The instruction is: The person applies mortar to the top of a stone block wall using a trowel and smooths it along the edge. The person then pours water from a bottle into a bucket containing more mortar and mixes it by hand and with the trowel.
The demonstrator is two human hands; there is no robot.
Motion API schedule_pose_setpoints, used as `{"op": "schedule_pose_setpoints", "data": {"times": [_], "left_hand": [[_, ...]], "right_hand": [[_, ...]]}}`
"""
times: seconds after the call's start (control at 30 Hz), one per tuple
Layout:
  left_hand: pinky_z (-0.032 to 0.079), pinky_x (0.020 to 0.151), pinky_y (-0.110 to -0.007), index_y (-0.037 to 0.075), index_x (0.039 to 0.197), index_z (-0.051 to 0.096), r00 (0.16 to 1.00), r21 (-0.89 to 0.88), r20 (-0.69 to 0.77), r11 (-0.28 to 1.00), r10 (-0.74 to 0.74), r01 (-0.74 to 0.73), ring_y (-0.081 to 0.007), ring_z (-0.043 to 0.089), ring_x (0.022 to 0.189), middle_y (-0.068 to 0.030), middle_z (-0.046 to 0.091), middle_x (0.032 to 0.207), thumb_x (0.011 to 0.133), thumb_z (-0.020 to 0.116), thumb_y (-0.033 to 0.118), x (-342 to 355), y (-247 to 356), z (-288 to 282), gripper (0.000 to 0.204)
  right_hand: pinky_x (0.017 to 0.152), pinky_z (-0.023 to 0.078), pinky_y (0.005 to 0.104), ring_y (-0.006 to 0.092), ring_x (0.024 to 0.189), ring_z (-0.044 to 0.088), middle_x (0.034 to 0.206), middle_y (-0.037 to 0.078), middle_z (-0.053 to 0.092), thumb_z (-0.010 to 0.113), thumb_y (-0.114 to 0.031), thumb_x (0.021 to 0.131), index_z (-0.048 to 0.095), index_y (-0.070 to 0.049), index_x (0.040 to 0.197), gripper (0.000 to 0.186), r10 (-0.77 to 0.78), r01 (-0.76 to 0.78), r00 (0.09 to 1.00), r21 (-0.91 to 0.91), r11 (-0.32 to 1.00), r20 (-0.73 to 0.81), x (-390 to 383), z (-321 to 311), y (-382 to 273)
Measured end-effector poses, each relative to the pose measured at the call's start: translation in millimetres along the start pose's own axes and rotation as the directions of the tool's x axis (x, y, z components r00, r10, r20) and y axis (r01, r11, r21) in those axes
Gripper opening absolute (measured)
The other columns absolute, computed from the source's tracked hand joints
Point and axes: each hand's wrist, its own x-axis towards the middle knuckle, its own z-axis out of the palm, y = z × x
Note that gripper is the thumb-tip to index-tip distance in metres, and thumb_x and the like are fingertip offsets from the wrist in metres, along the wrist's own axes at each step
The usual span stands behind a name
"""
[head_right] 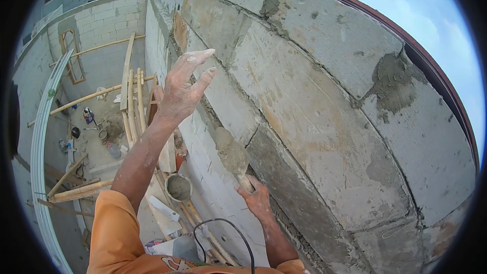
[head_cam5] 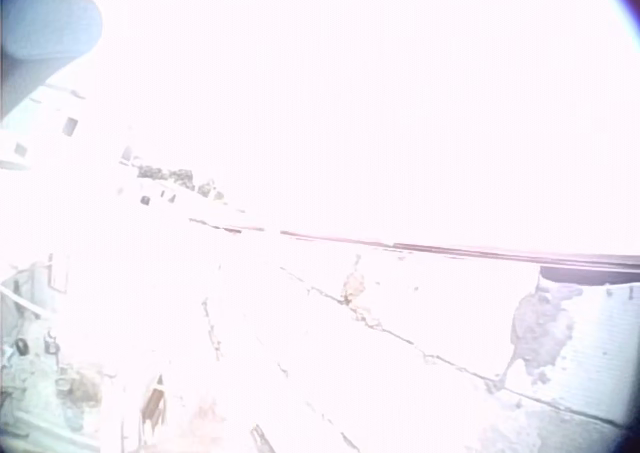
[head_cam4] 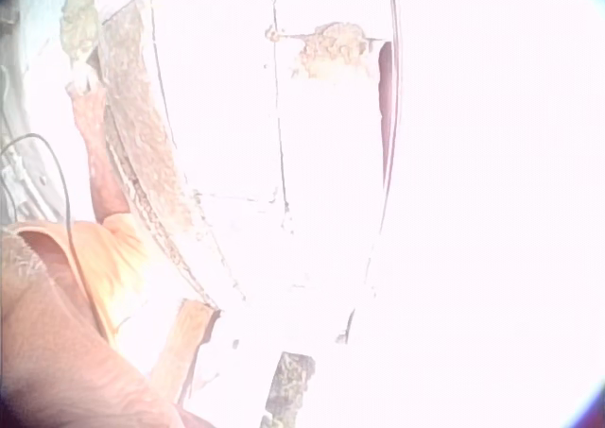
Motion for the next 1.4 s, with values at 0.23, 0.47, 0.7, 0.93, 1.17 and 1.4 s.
{"op": "schedule_pose_setpoints", "data": {"times": [0.23,0.47,0.7,0.93,1.17,1.4], "left_hand": [[0.053,0.085,-0.041,0.009,0.122,0.064,0.978,0.239,0.103,0.950,0.181,-0.201,-0.0296,0.061,0.098,-0.0106,0.063,0.100,0.084,0.066,0.004,107,-46,84,0.038],[0.052,0.085,-0.040,0.006,0.116,0.064,0.917,0.211,0.228,0.903,0.328,-0.375,-0.0303,0.059,0.098,-0.0105,0.061,0.098,0.079,0.067,-0.001,123,-55,104,0.038],[0.055,0.085,-0.038,0.001,0.106,0.063,0.786,0.213,0.347,0.773,0.512,-0.597,-0.0290,0.058,0.099,-0.0105,0.058,0.100,0.073,0.065,-0.005,130,-69,97,0.034],[0.054,0.084,-0.036,0.002,0.102,0.059,0.702,0.264,0.397,0.659,0.591,-0.704,-0.0275,0.057,0.097,-0.0108,0.057,0.100,0.074,0.062,-0.004,142,-64,91,0.029],[0.052,0.082,-0.038,0.004,0.103,0.059,0.791,0.224,0.283,0.764,0.543,-0.605,-0.0281,0.057,0.096,-0.0093,0.056,0.099,0.070,0.065,-0.006,121,-62,55,0.035],[0.052,0.078,-0.038,0.007,0.101,0.061,0.833,0.257,0.287,0.799,0.474,-0.543,-0.0277,0.058,0.094,-0.0082,0.056,0.097,0.073,0.068,-0.007,121,-53,21,0.033]], "right_hand": [[0.092,0.050,0.0350,0.0243,0.102,0.068,0.113,0.020,0.071,0.078,-0.023,0.082,0.065,0.002,0.124,0.051,0.005,-0.005,0.996,0.000,1.000,-0.095,-28,-25,-33],[0.095,0.049,0.0353,0.0267,0.107,0.067,0.116,0.022,0.070,0.079,-0.023,0.081,0.064,0.003,0.125,0.053,0.009,-0.009,0.987,-0.002,1.000,-0.160,-39,-40,-27],[0.095,0.050,0.0359,0.0265,0.104,0.067,0.113,0.021,0.071,0.079,-0.024,0.082,0.065,0.003,0.124,0.052,0.062,-0.056,0.989,0.049,0.997,-0.137,-44,-40,-47],[0.087,0.049,0.0326,0.0180,0.094,0.062,0.104,0.013,0.070,0.076,-0.019,0.081,0.065,0.005,0.120,0.047,0.018,-0.004,0.979,0.067,0.998,-0.203,-39,-37,-44],[0.072,0.050,0.0313,0.0158,0.076,0.060,0.091,0.010,0.068,0.077,-0.025,0.082,0.064,0.004,0.122,0.051,0.122,-0.101,0.986,0.170,0.980,-0.112,-20,-37,-80],[0.060,0.046,0.0289,0.0110,0.064,0.054,0.081,0.003,0.062,0.074,-0.026,0.088,0.065,0.002,0.117,0.041,-0.024,0.041,0.999,0.391,0.920,-0.049,49,-27,-115]]}}
